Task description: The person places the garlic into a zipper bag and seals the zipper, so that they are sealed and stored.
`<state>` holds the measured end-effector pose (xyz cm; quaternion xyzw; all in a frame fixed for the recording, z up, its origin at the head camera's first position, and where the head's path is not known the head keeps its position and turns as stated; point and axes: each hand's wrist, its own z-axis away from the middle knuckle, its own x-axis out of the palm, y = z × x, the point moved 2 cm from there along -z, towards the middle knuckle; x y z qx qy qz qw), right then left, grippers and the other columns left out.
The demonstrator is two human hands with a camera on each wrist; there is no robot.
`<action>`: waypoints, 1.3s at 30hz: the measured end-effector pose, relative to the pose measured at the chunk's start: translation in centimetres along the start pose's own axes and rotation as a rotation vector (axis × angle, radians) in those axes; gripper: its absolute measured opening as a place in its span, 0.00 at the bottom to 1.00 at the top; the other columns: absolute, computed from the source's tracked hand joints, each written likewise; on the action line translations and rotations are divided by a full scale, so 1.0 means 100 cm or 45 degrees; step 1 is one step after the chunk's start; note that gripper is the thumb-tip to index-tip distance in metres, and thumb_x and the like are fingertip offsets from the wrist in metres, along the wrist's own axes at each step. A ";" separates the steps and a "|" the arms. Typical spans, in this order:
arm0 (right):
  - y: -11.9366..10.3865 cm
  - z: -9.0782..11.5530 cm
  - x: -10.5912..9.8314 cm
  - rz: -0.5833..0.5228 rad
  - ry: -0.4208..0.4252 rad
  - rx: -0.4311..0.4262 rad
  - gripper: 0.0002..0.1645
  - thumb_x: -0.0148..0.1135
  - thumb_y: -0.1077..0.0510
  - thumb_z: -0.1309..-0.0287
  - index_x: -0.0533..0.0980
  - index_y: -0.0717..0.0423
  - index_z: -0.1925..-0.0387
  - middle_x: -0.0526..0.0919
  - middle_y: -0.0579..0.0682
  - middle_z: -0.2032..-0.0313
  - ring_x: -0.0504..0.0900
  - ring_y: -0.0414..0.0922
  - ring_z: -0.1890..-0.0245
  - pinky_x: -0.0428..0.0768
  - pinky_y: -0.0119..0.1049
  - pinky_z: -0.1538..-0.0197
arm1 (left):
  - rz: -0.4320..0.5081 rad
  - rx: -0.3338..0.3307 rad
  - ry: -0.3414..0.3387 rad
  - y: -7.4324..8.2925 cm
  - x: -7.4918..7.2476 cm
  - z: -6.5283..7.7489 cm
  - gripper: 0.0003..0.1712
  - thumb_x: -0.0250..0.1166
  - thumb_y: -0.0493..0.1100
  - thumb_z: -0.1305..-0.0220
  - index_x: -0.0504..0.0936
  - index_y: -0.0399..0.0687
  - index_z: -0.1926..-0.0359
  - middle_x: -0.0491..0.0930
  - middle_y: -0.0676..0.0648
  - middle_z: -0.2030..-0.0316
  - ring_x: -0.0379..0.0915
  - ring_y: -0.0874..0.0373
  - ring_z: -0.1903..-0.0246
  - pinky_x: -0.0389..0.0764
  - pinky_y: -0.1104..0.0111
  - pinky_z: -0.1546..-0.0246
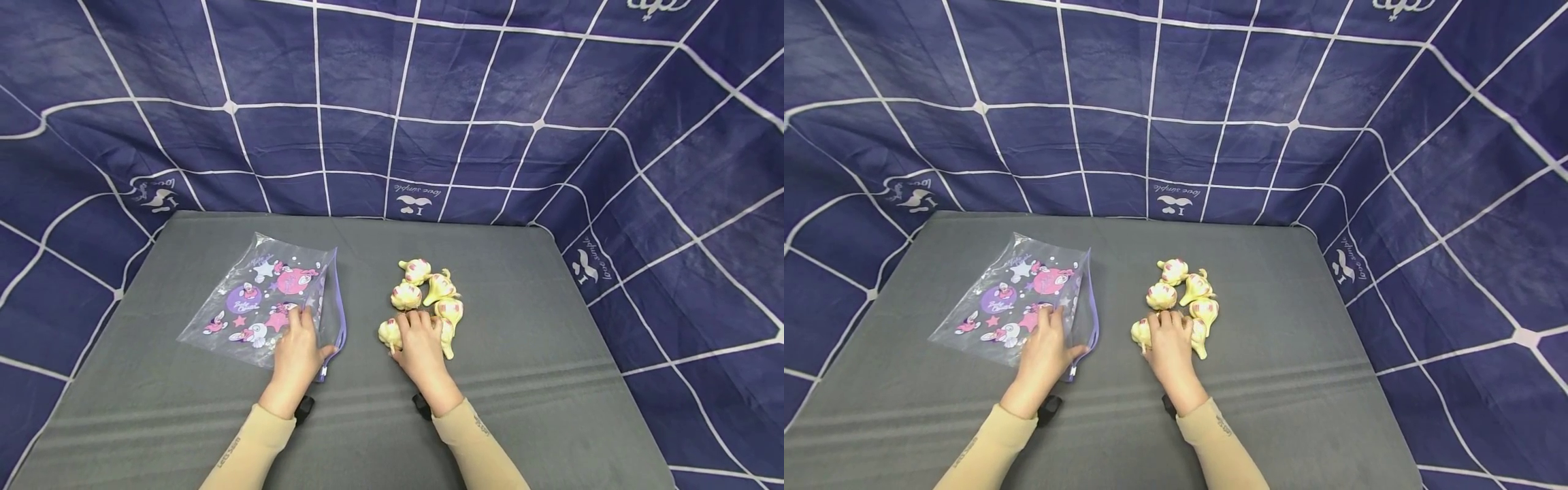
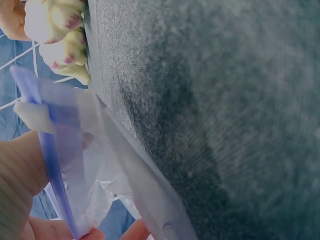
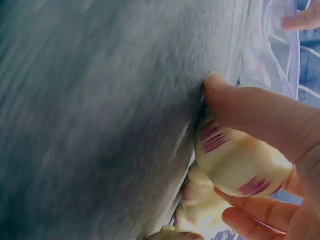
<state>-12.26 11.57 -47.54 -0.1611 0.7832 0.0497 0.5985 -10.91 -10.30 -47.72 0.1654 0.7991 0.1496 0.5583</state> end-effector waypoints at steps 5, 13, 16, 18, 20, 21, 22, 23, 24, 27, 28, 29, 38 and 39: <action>-0.011 0.000 0.002 -0.062 0.033 -0.050 0.41 0.85 0.52 0.71 0.75 0.59 0.52 0.78 0.55 0.58 0.76 0.53 0.57 0.73 0.47 0.51 | 0.004 0.010 0.026 0.002 0.000 0.002 0.56 0.86 0.44 0.73 0.67 0.24 0.42 0.68 0.30 0.48 0.77 0.32 0.69 0.79 0.44 0.72; -0.016 -0.006 -0.006 -0.362 0.052 0.018 0.38 0.77 0.54 0.60 0.71 0.61 0.46 0.79 0.56 0.57 0.81 0.55 0.58 0.79 0.47 0.55 | -0.034 0.031 0.071 0.003 0.000 -0.001 0.58 0.87 0.44 0.74 0.67 0.24 0.41 0.68 0.30 0.48 0.76 0.31 0.62 0.79 0.43 0.66; -0.016 -0.009 -0.012 -0.475 0.055 0.052 0.39 0.75 0.54 0.58 0.70 0.63 0.45 0.80 0.58 0.54 0.82 0.56 0.56 0.81 0.49 0.53 | -0.040 0.022 0.063 0.003 0.000 -0.001 0.58 0.87 0.44 0.74 0.67 0.25 0.41 0.68 0.30 0.47 0.76 0.31 0.59 0.79 0.43 0.64; -0.015 -0.011 -0.015 -0.545 0.064 0.078 0.39 0.75 0.53 0.57 0.70 0.63 0.44 0.81 0.60 0.53 0.83 0.57 0.55 0.81 0.49 0.53 | -0.040 0.014 0.050 0.003 0.000 -0.002 0.58 0.87 0.44 0.73 0.67 0.25 0.41 0.68 0.30 0.47 0.76 0.31 0.59 0.79 0.43 0.64; -0.015 -0.013 -0.017 -0.599 0.075 0.101 0.40 0.76 0.53 0.57 0.70 0.63 0.43 0.81 0.61 0.51 0.83 0.57 0.54 0.81 0.50 0.52 | -0.041 0.007 0.036 0.004 0.000 -0.002 0.58 0.86 0.44 0.72 0.66 0.25 0.40 0.68 0.30 0.46 0.76 0.31 0.58 0.79 0.43 0.63; -0.014 -0.014 -0.018 -0.627 0.080 0.115 0.40 0.76 0.53 0.57 0.71 0.63 0.43 0.81 0.61 0.50 0.83 0.57 0.53 0.81 0.50 0.51 | -0.042 0.004 0.029 0.004 0.000 -0.002 0.58 0.86 0.44 0.71 0.66 0.25 0.39 0.68 0.31 0.46 0.76 0.31 0.58 0.79 0.43 0.63; -0.014 -0.015 -0.018 -0.658 0.079 0.131 0.41 0.76 0.52 0.57 0.71 0.63 0.42 0.81 0.61 0.49 0.83 0.58 0.51 0.81 0.50 0.50 | -0.045 0.003 0.024 0.004 0.000 -0.002 0.58 0.86 0.44 0.71 0.66 0.25 0.39 0.68 0.31 0.45 0.76 0.31 0.58 0.79 0.43 0.63; -0.014 -0.017 -0.018 -0.688 0.073 0.149 0.41 0.75 0.51 0.56 0.71 0.63 0.41 0.80 0.61 0.47 0.82 0.58 0.49 0.80 0.50 0.48 | -0.048 0.004 0.021 0.004 0.000 -0.002 0.59 0.86 0.45 0.71 0.66 0.25 0.38 0.67 0.31 0.45 0.76 0.31 0.58 0.79 0.43 0.63; -0.015 -0.019 -0.019 -0.721 0.063 0.163 0.41 0.75 0.50 0.55 0.71 0.63 0.41 0.80 0.61 0.46 0.81 0.58 0.48 0.80 0.51 0.47 | -0.052 0.006 0.021 0.004 0.000 -0.002 0.59 0.86 0.45 0.71 0.65 0.26 0.38 0.67 0.31 0.44 0.76 0.31 0.58 0.79 0.43 0.64; -0.019 -0.025 -0.020 -0.813 0.019 0.228 0.43 0.75 0.47 0.53 0.71 0.64 0.39 0.80 0.61 0.45 0.81 0.54 0.51 0.80 0.48 0.49 | -0.059 0.007 0.011 0.004 0.000 -0.002 0.59 0.86 0.44 0.70 0.65 0.27 0.37 0.67 0.32 0.42 0.76 0.32 0.60 0.80 0.44 0.66; -0.020 -0.027 -0.019 -0.836 0.001 0.246 0.44 0.75 0.46 0.53 0.71 0.64 0.39 0.80 0.61 0.46 0.81 0.52 0.54 0.81 0.45 0.51 | -0.060 0.008 0.009 0.004 0.000 -0.002 0.59 0.86 0.44 0.69 0.65 0.27 0.37 0.67 0.32 0.41 0.76 0.32 0.60 0.80 0.44 0.67; -0.022 -0.029 -0.019 -0.857 -0.010 0.259 0.44 0.75 0.45 0.53 0.71 0.64 0.39 0.80 0.60 0.48 0.81 0.49 0.57 0.81 0.42 0.54 | -0.059 0.008 0.006 0.005 0.001 -0.002 0.59 0.86 0.44 0.69 0.65 0.28 0.37 0.67 0.33 0.41 0.76 0.32 0.60 0.80 0.45 0.68; -0.039 -0.045 -0.012 -1.051 -0.051 0.253 0.45 0.76 0.45 0.54 0.72 0.65 0.39 0.79 0.56 0.57 0.76 0.39 0.68 0.76 0.28 0.64 | -0.025 -0.009 -0.021 0.006 0.000 -0.002 0.59 0.85 0.42 0.68 0.64 0.28 0.36 0.66 0.33 0.39 0.76 0.32 0.60 0.81 0.45 0.68; -0.041 -0.046 -0.011 -1.084 -0.057 0.258 0.45 0.76 0.46 0.54 0.71 0.65 0.39 0.79 0.56 0.56 0.76 0.38 0.69 0.77 0.27 0.65 | -0.010 -0.015 -0.028 0.006 0.001 -0.002 0.58 0.85 0.42 0.67 0.64 0.27 0.35 0.65 0.33 0.38 0.76 0.32 0.59 0.81 0.45 0.67</action>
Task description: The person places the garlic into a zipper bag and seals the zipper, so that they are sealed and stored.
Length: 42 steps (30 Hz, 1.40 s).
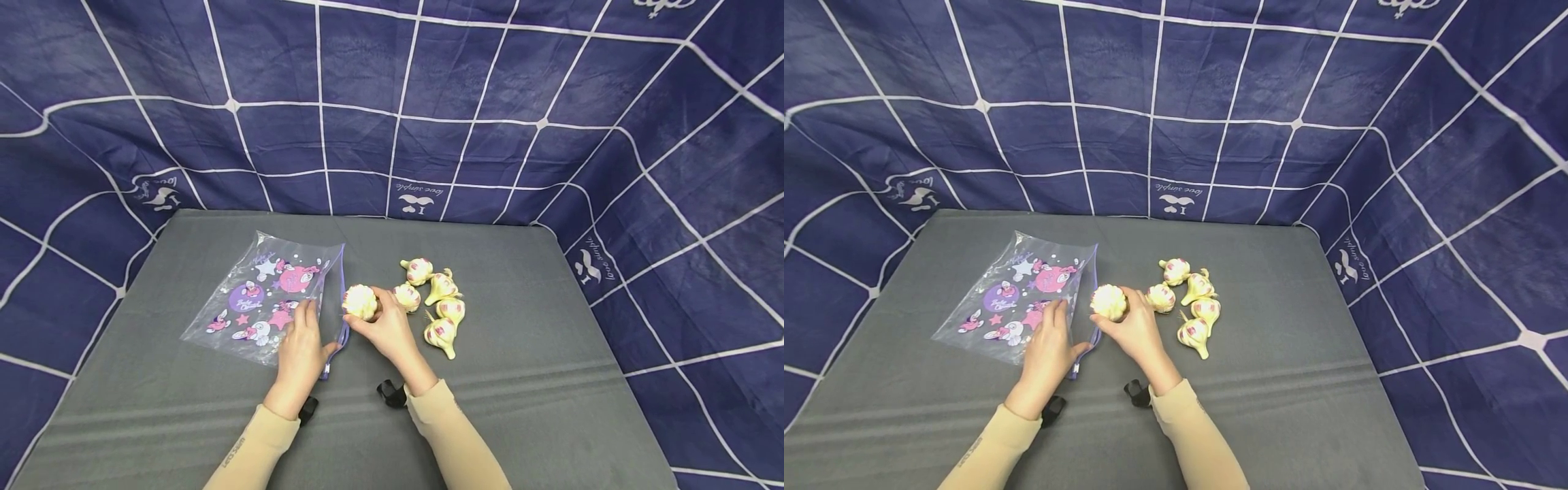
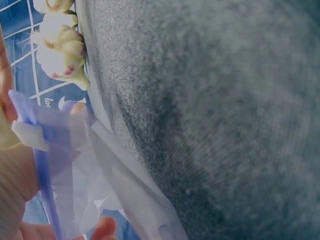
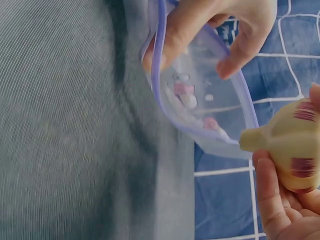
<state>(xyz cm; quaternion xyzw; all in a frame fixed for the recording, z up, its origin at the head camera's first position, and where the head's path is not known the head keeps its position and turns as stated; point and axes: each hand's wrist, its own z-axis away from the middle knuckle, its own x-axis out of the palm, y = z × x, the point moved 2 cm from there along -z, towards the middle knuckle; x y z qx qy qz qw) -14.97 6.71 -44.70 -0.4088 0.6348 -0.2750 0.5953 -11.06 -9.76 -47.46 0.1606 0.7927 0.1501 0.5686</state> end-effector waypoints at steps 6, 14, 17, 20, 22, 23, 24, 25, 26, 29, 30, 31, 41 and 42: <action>-0.005 -0.004 0.012 -0.129 -0.051 0.035 0.45 0.77 0.47 0.55 0.70 0.65 0.39 0.80 0.57 0.55 0.81 0.38 0.68 0.79 0.26 0.65 | 0.079 -0.019 -0.042 0.000 0.000 0.001 0.58 0.84 0.38 0.64 0.61 0.25 0.34 0.62 0.30 0.36 0.75 0.30 0.55 0.81 0.43 0.62; -0.005 -0.006 0.021 0.003 -0.053 -0.025 0.45 0.77 0.45 0.54 0.69 0.60 0.39 0.80 0.56 0.55 0.82 0.42 0.64 0.81 0.28 0.60 | -0.050 0.019 -0.024 -0.002 -0.005 -0.002 0.61 0.85 0.46 0.68 0.64 0.28 0.35 0.67 0.32 0.38 0.75 0.33 0.52 0.79 0.44 0.58; -0.005 -0.008 0.023 0.031 -0.049 -0.067 0.43 0.77 0.46 0.54 0.69 0.60 0.41 0.81 0.56 0.57 0.83 0.43 0.64 0.80 0.27 0.60 | -0.084 0.018 -0.053 -0.004 -0.006 -0.002 0.62 0.85 0.49 0.69 0.64 0.29 0.34 0.67 0.33 0.37 0.74 0.34 0.48 0.79 0.44 0.57; -0.006 -0.009 0.025 0.018 -0.053 -0.083 0.42 0.78 0.47 0.54 0.69 0.60 0.42 0.83 0.56 0.57 0.84 0.45 0.64 0.81 0.27 0.60 | -0.102 0.021 -0.082 -0.004 -0.007 -0.003 0.62 0.85 0.51 0.68 0.64 0.29 0.34 0.67 0.33 0.37 0.73 0.35 0.47 0.79 0.45 0.56; -0.006 -0.010 0.026 0.007 -0.057 -0.083 0.42 0.78 0.47 0.54 0.70 0.60 0.42 0.84 0.56 0.57 0.85 0.45 0.64 0.81 0.28 0.60 | -0.111 0.023 -0.095 -0.004 -0.007 -0.003 0.62 0.85 0.52 0.68 0.65 0.29 0.34 0.68 0.33 0.37 0.73 0.36 0.47 0.78 0.45 0.56; -0.006 -0.011 0.027 0.003 -0.060 -0.080 0.42 0.77 0.47 0.54 0.70 0.60 0.42 0.84 0.56 0.57 0.85 0.45 0.64 0.81 0.28 0.60 | -0.113 0.024 -0.099 -0.004 -0.007 -0.003 0.61 0.85 0.52 0.68 0.65 0.29 0.35 0.68 0.33 0.38 0.73 0.36 0.47 0.78 0.45 0.56; -0.006 -0.012 0.028 0.001 -0.063 -0.075 0.42 0.77 0.46 0.54 0.70 0.60 0.42 0.84 0.56 0.57 0.85 0.45 0.64 0.81 0.28 0.60 | -0.116 0.024 -0.103 -0.004 -0.007 -0.004 0.61 0.84 0.52 0.68 0.65 0.29 0.35 0.68 0.34 0.38 0.73 0.36 0.47 0.78 0.46 0.56; -0.006 -0.012 0.029 0.002 -0.067 -0.071 0.42 0.77 0.46 0.54 0.70 0.60 0.41 0.84 0.56 0.58 0.85 0.45 0.64 0.81 0.28 0.59 | -0.117 0.023 -0.105 -0.004 -0.007 -0.004 0.61 0.84 0.52 0.68 0.65 0.29 0.35 0.68 0.34 0.38 0.73 0.36 0.47 0.78 0.46 0.56; -0.006 -0.013 0.029 0.001 -0.070 -0.067 0.42 0.77 0.46 0.53 0.70 0.60 0.41 0.84 0.56 0.58 0.85 0.45 0.64 0.81 0.29 0.59 | -0.118 0.021 -0.108 -0.004 -0.007 -0.004 0.61 0.84 0.52 0.68 0.65 0.29 0.35 0.68 0.34 0.38 0.73 0.37 0.47 0.78 0.46 0.56; -0.005 -0.015 0.031 -0.009 -0.087 -0.054 0.42 0.76 0.46 0.52 0.69 0.61 0.41 0.85 0.56 0.58 0.85 0.45 0.63 0.82 0.29 0.59 | -0.124 0.016 -0.115 -0.003 -0.007 -0.006 0.61 0.84 0.52 0.68 0.65 0.29 0.35 0.68 0.34 0.37 0.73 0.37 0.46 0.78 0.45 0.55; -0.004 -0.016 0.032 -0.019 -0.095 -0.052 0.42 0.76 0.46 0.52 0.69 0.61 0.40 0.86 0.56 0.57 0.85 0.45 0.63 0.82 0.29 0.59 | -0.125 0.014 -0.117 -0.003 -0.007 -0.007 0.61 0.84 0.53 0.68 0.65 0.30 0.35 0.68 0.34 0.37 0.73 0.37 0.46 0.78 0.45 0.55; -0.003 -0.017 0.032 -0.029 -0.104 -0.048 0.42 0.76 0.46 0.52 0.69 0.61 0.40 0.86 0.57 0.56 0.86 0.45 0.63 0.82 0.29 0.59 | -0.124 0.012 -0.120 -0.003 -0.007 -0.007 0.61 0.84 0.53 0.68 0.66 0.30 0.35 0.68 0.34 0.37 0.72 0.37 0.45 0.78 0.45 0.55; 0.007 -0.026 0.038 -0.012 -0.125 0.053 0.44 0.73 0.45 0.50 0.67 0.66 0.39 0.84 0.59 0.56 0.84 0.45 0.63 0.81 0.31 0.61 | -0.106 0.014 -0.102 -0.002 -0.006 -0.010 0.60 0.84 0.53 0.67 0.67 0.31 0.35 0.69 0.35 0.37 0.72 0.37 0.45 0.77 0.45 0.55; 0.009 -0.027 0.038 0.001 -0.118 0.062 0.44 0.73 0.44 0.50 0.68 0.66 0.39 0.84 0.59 0.57 0.84 0.44 0.64 0.81 0.31 0.62 | -0.107 0.016 -0.098 -0.002 -0.007 -0.010 0.59 0.84 0.53 0.67 0.67 0.31 0.35 0.69 0.35 0.37 0.72 0.37 0.46 0.77 0.45 0.55</action>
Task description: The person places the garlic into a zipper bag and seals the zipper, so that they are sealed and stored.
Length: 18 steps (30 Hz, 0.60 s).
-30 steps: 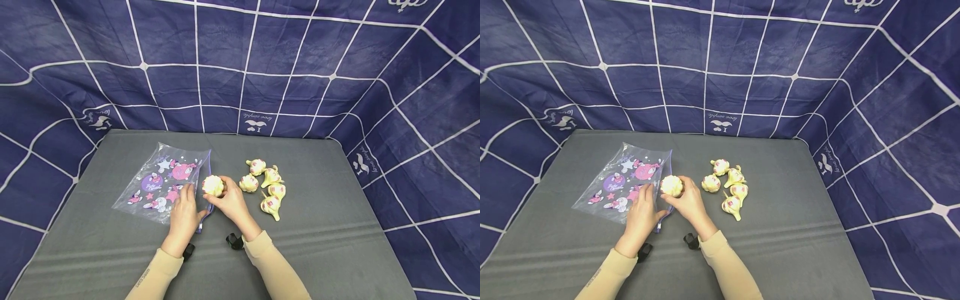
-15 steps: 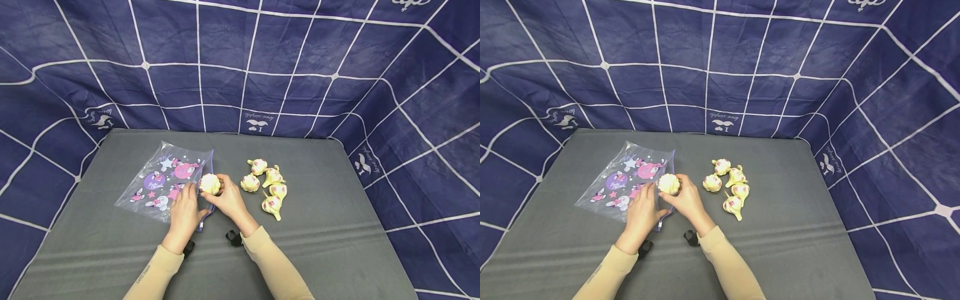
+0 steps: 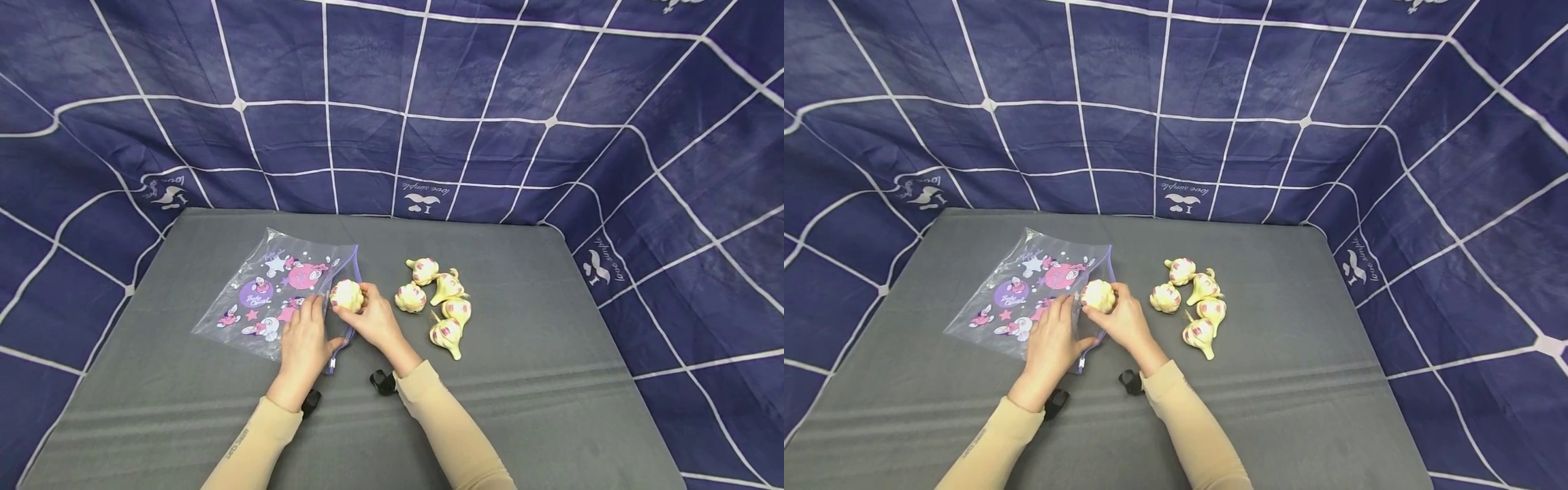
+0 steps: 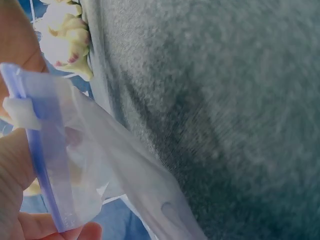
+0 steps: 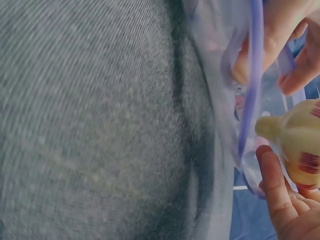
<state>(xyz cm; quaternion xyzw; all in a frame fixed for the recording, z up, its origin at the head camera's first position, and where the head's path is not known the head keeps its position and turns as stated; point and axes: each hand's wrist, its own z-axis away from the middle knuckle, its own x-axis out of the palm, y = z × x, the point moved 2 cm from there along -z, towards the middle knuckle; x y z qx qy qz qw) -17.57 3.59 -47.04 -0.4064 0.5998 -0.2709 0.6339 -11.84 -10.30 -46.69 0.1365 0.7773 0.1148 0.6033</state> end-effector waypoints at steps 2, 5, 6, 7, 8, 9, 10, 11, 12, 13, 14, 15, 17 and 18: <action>0.002 -0.002 0.000 0.020 0.011 0.016 0.45 0.73 0.44 0.51 0.68 0.67 0.39 0.84 0.58 0.60 0.83 0.43 0.66 0.80 0.31 0.63 | -0.005 0.005 0.010 -0.001 -0.001 0.000 0.59 0.84 0.53 0.67 0.67 0.31 0.35 0.69 0.35 0.38 0.73 0.37 0.47 0.77 0.45 0.57; 0.004 -0.004 -0.001 0.057 0.022 0.019 0.45 0.72 0.43 0.50 0.68 0.66 0.39 0.84 0.57 0.63 0.81 0.42 0.69 0.78 0.31 0.66 | -0.007 0.005 0.009 -0.001 -0.002 -0.002 0.58 0.84 0.53 0.66 0.67 0.32 0.35 0.69 0.35 0.38 0.73 0.37 0.48 0.77 0.46 0.57; 0.005 -0.005 -0.001 0.075 0.025 0.016 0.45 0.72 0.43 0.50 0.68 0.66 0.39 0.84 0.57 0.63 0.80 0.41 0.69 0.78 0.31 0.66 | -0.006 0.004 0.004 -0.001 -0.003 -0.002 0.58 0.84 0.53 0.66 0.67 0.32 0.35 0.69 0.35 0.37 0.73 0.37 0.48 0.77 0.46 0.57; 0.006 -0.006 -0.001 0.094 0.035 0.008 0.45 0.72 0.42 0.51 0.68 0.66 0.40 0.84 0.57 0.63 0.80 0.42 0.69 0.78 0.32 0.66 | -0.006 0.003 0.000 -0.001 -0.003 -0.002 0.58 0.84 0.53 0.66 0.67 0.32 0.35 0.69 0.35 0.37 0.73 0.37 0.48 0.77 0.46 0.57; 0.006 -0.007 -0.002 0.114 0.041 0.003 0.44 0.72 0.42 0.51 0.69 0.65 0.40 0.85 0.57 0.64 0.80 0.42 0.69 0.78 0.33 0.66 | -0.006 0.003 -0.002 0.000 -0.004 -0.002 0.58 0.84 0.53 0.65 0.67 0.32 0.35 0.69 0.35 0.37 0.73 0.37 0.48 0.77 0.46 0.57; 0.007 -0.008 -0.002 0.132 0.046 -0.002 0.44 0.72 0.42 0.51 0.69 0.64 0.40 0.85 0.57 0.64 0.80 0.43 0.69 0.79 0.34 0.66 | -0.006 0.003 -0.006 0.000 -0.004 -0.003 0.58 0.84 0.53 0.65 0.67 0.32 0.35 0.69 0.35 0.37 0.73 0.37 0.48 0.77 0.46 0.57; 0.008 -0.009 -0.002 0.150 0.055 -0.007 0.44 0.73 0.42 0.51 0.69 0.64 0.40 0.85 0.57 0.63 0.81 0.45 0.68 0.80 0.36 0.65 | -0.007 0.003 -0.005 0.000 -0.004 -0.003 0.58 0.84 0.53 0.65 0.67 0.32 0.35 0.69 0.35 0.37 0.73 0.37 0.48 0.77 0.46 0.57; 0.009 -0.009 -0.002 0.172 0.065 -0.015 0.44 0.73 0.42 0.52 0.69 0.63 0.40 0.86 0.58 0.62 0.82 0.47 0.66 0.81 0.37 0.64 | -0.007 0.005 -0.004 0.000 -0.004 -0.003 0.58 0.84 0.53 0.65 0.67 0.32 0.35 0.69 0.35 0.37 0.73 0.37 0.49 0.77 0.46 0.58; 0.009 -0.010 -0.003 0.191 0.076 -0.024 0.44 0.73 0.41 0.52 0.70 0.63 0.41 0.86 0.59 0.61 0.83 0.49 0.64 0.82 0.40 0.62 | -0.008 0.008 -0.001 0.001 -0.004 -0.003 0.59 0.84 0.53 0.66 0.67 0.32 0.35 0.69 0.35 0.37 0.73 0.37 0.49 0.77 0.47 0.58; 0.009 -0.010 -0.003 0.205 0.084 -0.034 0.43 0.73 0.42 0.52 0.70 0.62 0.41 0.86 0.60 0.60 0.85 0.51 0.62 0.82 0.42 0.60 | -0.008 0.011 0.004 0.001 -0.004 -0.002 0.59 0.84 0.53 0.66 0.67 0.32 0.35 0.69 0.35 0.38 0.74 0.37 0.49 0.77 0.47 0.59; 0.010 -0.011 -0.003 0.219 0.084 -0.039 0.43 0.73 0.42 0.52 0.69 0.62 0.41 0.86 0.61 0.59 0.85 0.53 0.61 0.83 0.44 0.58 | -0.008 0.014 0.008 0.001 -0.004 -0.003 0.59 0.84 0.53 0.66 0.67 0.31 0.35 0.70 0.35 0.38 0.74 0.37 0.49 0.78 0.47 0.59; 0.010 -0.012 -0.003 0.238 0.087 -0.048 0.43 0.74 0.42 0.53 0.69 0.62 0.41 0.86 0.62 0.58 0.85 0.54 0.59 0.83 0.46 0.57 | -0.007 0.016 0.010 0.002 -0.003 -0.003 0.59 0.84 0.53 0.66 0.67 0.31 0.35 0.70 0.35 0.38 0.73 0.37 0.48 0.78 0.46 0.59; 0.010 -0.013 -0.003 0.276 0.089 -0.071 0.43 0.74 0.43 0.53 0.69 0.62 0.41 0.85 0.64 0.56 0.85 0.57 0.57 0.82 0.48 0.55 | -0.007 0.022 0.015 0.002 -0.003 -0.003 0.59 0.84 0.53 0.66 0.67 0.31 0.35 0.70 0.34 0.38 0.73 0.37 0.48 0.78 0.46 0.59; 0.009 -0.014 -0.002 0.294 0.085 -0.081 0.43 0.74 0.43 0.52 0.69 0.62 0.41 0.85 0.64 0.56 0.86 0.57 0.57 0.82 0.48 0.54 | -0.007 0.023 0.018 0.002 -0.003 -0.004 0.59 0.84 0.53 0.66 0.67 0.31 0.35 0.70 0.34 0.38 0.73 0.37 0.47 0.78 0.46 0.59</action>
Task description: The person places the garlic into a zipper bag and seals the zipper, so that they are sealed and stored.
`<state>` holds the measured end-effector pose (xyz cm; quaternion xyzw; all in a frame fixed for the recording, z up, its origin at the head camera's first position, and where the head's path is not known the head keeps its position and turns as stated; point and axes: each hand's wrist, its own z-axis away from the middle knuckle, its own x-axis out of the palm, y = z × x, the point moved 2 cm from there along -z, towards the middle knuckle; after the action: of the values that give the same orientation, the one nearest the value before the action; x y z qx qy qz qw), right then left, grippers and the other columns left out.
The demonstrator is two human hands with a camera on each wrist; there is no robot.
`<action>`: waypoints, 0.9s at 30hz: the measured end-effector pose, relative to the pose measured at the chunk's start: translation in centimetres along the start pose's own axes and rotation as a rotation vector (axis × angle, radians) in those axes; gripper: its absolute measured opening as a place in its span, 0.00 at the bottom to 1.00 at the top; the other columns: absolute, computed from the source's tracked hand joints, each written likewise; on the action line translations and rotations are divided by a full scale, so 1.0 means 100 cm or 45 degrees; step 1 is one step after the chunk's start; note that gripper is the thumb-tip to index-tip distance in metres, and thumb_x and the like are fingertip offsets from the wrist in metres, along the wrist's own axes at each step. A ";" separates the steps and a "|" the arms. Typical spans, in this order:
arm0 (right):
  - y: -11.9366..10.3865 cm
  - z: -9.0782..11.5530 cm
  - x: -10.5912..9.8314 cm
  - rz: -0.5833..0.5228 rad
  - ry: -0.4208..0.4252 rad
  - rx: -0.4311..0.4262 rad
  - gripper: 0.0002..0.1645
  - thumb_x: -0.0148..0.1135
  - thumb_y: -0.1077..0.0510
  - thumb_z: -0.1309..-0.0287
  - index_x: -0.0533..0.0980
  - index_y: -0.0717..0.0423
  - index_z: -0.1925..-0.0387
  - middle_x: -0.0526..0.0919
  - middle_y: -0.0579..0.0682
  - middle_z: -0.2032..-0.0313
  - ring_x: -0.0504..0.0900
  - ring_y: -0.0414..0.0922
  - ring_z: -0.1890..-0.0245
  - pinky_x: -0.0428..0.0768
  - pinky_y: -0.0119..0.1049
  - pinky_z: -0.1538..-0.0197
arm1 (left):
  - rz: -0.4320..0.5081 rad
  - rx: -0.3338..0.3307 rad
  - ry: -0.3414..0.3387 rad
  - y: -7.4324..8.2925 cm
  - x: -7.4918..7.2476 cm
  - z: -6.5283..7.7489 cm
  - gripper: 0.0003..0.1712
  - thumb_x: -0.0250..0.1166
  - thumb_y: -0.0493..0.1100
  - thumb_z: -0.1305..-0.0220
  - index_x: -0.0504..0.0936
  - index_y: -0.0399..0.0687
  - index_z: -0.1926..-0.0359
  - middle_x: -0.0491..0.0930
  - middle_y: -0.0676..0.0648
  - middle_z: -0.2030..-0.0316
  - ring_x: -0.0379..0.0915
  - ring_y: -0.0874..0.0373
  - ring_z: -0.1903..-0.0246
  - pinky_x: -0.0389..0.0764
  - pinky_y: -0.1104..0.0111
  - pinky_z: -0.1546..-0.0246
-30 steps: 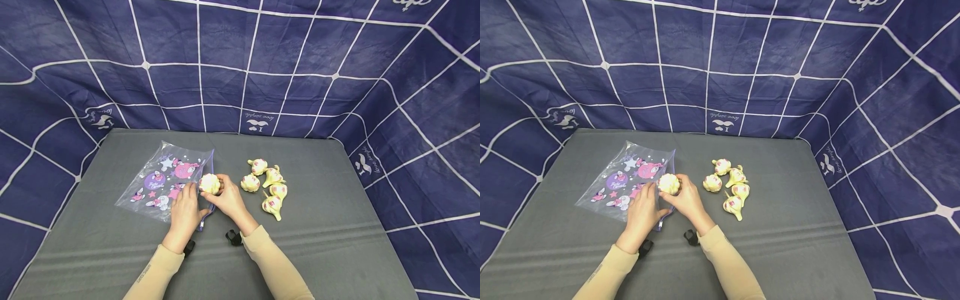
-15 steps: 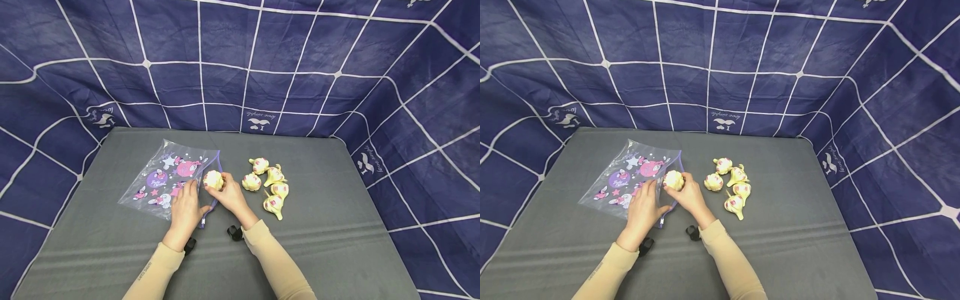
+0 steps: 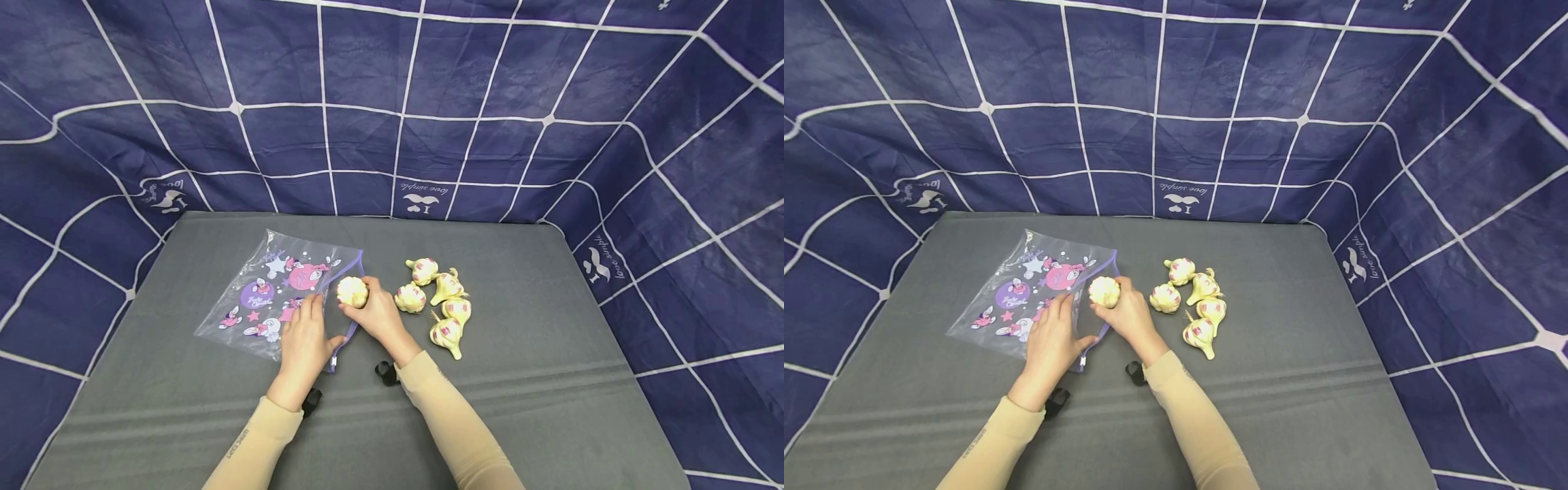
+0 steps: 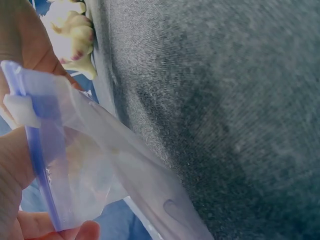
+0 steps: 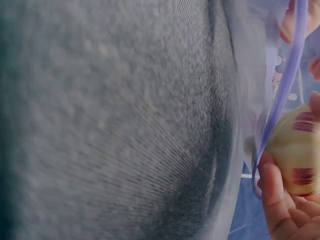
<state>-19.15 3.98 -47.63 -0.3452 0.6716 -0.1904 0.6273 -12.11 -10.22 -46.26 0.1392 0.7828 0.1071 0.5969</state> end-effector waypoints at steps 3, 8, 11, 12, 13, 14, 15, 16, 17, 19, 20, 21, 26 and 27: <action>-0.001 -0.003 0.001 0.055 -0.008 -0.018 0.43 0.74 0.43 0.52 0.68 0.61 0.41 0.85 0.65 0.57 0.86 0.58 0.58 0.83 0.48 0.55 | 0.004 0.004 0.008 0.001 0.001 -0.001 0.59 0.84 0.53 0.66 0.67 0.32 0.35 0.69 0.35 0.38 0.73 0.37 0.47 0.77 0.46 0.58; -0.004 -0.007 0.004 0.122 -0.011 -0.056 0.40 0.74 0.45 0.50 0.68 0.59 0.41 0.85 0.63 0.54 0.86 0.58 0.58 0.83 0.48 0.55 | 0.001 -0.001 0.013 0.002 0.001 -0.002 0.60 0.84 0.53 0.66 0.66 0.32 0.34 0.68 0.35 0.37 0.74 0.37 0.48 0.78 0.46 0.59; -0.006 -0.008 0.006 0.192 -0.001 -0.139 0.39 0.75 0.48 0.49 0.67 0.57 0.41 0.84 0.61 0.53 0.86 0.56 0.58 0.83 0.47 0.55 | 0.004 -0.008 0.012 0.003 0.002 -0.001 0.60 0.84 0.53 0.65 0.65 0.32 0.34 0.68 0.35 0.37 0.74 0.37 0.48 0.78 0.46 0.59; -0.007 -0.008 0.007 0.228 0.002 -0.170 0.39 0.75 0.48 0.49 0.66 0.56 0.40 0.83 0.60 0.54 0.86 0.56 0.59 0.83 0.46 0.56 | 0.008 -0.010 0.012 0.004 0.002 -0.001 0.60 0.84 0.53 0.65 0.65 0.32 0.34 0.68 0.35 0.37 0.74 0.36 0.48 0.78 0.46 0.58; -0.007 -0.008 0.008 0.268 0.009 -0.202 0.39 0.75 0.49 0.49 0.66 0.56 0.40 0.83 0.59 0.55 0.86 0.55 0.60 0.83 0.46 0.57 | 0.012 -0.013 0.012 0.004 0.003 -0.001 0.60 0.84 0.53 0.65 0.65 0.32 0.33 0.68 0.34 0.37 0.74 0.36 0.48 0.78 0.46 0.58; -0.007 -0.009 0.009 0.309 0.018 -0.232 0.40 0.76 0.49 0.50 0.66 0.55 0.40 0.83 0.58 0.55 0.86 0.54 0.61 0.83 0.45 0.57 | 0.017 -0.015 0.012 0.004 0.003 -0.001 0.60 0.84 0.53 0.65 0.65 0.32 0.33 0.68 0.34 0.37 0.74 0.36 0.48 0.78 0.46 0.58; -0.008 -0.009 0.010 0.347 0.022 -0.257 0.40 0.75 0.50 0.50 0.66 0.55 0.40 0.82 0.58 0.56 0.86 0.53 0.62 0.83 0.44 0.57 | 0.020 -0.016 0.012 0.005 0.003 -0.001 0.60 0.84 0.53 0.64 0.65 0.31 0.33 0.67 0.34 0.37 0.73 0.36 0.48 0.78 0.46 0.58; -0.008 -0.009 0.010 0.381 0.024 -0.278 0.40 0.75 0.50 0.50 0.66 0.54 0.40 0.81 0.57 0.56 0.86 0.53 0.62 0.83 0.44 0.57 | 0.023 -0.017 0.011 0.005 0.003 -0.001 0.60 0.83 0.53 0.64 0.64 0.31 0.33 0.67 0.34 0.37 0.73 0.36 0.47 0.78 0.46 0.58; -0.009 -0.009 0.011 0.410 0.028 -0.295 0.39 0.75 0.50 0.49 0.66 0.54 0.40 0.81 0.57 0.56 0.85 0.52 0.63 0.83 0.44 0.57 | 0.026 -0.019 0.011 0.005 0.004 -0.001 0.60 0.83 0.53 0.64 0.64 0.31 0.33 0.67 0.34 0.37 0.73 0.36 0.47 0.78 0.46 0.58; -0.010 -0.009 0.012 0.441 0.032 -0.319 0.38 0.74 0.52 0.49 0.66 0.53 0.40 0.81 0.57 0.54 0.86 0.52 0.61 0.84 0.43 0.56 | 0.028 -0.020 0.012 0.006 0.004 -0.001 0.60 0.83 0.53 0.64 0.64 0.31 0.33 0.67 0.34 0.37 0.73 0.36 0.47 0.78 0.46 0.58; -0.011 -0.010 0.012 0.452 0.032 -0.331 0.37 0.74 0.53 0.48 0.67 0.53 0.40 0.80 0.57 0.53 0.86 0.52 0.60 0.84 0.43 0.56 | 0.030 -0.020 0.014 0.006 0.004 -0.001 0.60 0.83 0.53 0.64 0.64 0.31 0.33 0.67 0.34 0.37 0.73 0.36 0.47 0.78 0.46 0.58; -0.012 -0.010 0.012 0.457 0.030 -0.343 0.35 0.73 0.54 0.47 0.67 0.53 0.40 0.80 0.57 0.51 0.86 0.52 0.59 0.84 0.43 0.56 | 0.031 -0.020 0.017 0.006 0.004 -0.002 0.60 0.83 0.53 0.64 0.64 0.31 0.33 0.67 0.34 0.37 0.73 0.36 0.47 0.78 0.46 0.58; -0.015 -0.009 0.013 0.456 0.003 -0.388 0.30 0.71 0.60 0.44 0.72 0.51 0.40 0.79 0.56 0.49 0.86 0.51 0.62 0.85 0.41 0.59 | 0.030 -0.013 0.040 0.008 0.005 -0.002 0.61 0.84 0.52 0.64 0.63 0.32 0.32 0.67 0.35 0.37 0.73 0.36 0.47 0.78 0.46 0.59; -0.015 -0.009 0.013 0.455 -0.008 -0.390 0.30 0.70 0.60 0.44 0.73 0.50 0.40 0.79 0.55 0.48 0.86 0.51 0.63 0.85 0.41 0.60 | 0.029 -0.009 0.047 0.008 0.005 -0.002 0.61 0.84 0.52 0.65 0.64 0.31 0.32 0.67 0.35 0.37 0.73 0.36 0.48 0.78 0.46 0.59</action>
<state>-19.68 1.89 -47.41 -0.3126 0.7411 0.0290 0.5935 -12.37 -9.26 -46.42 0.1440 0.7918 0.1191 0.5816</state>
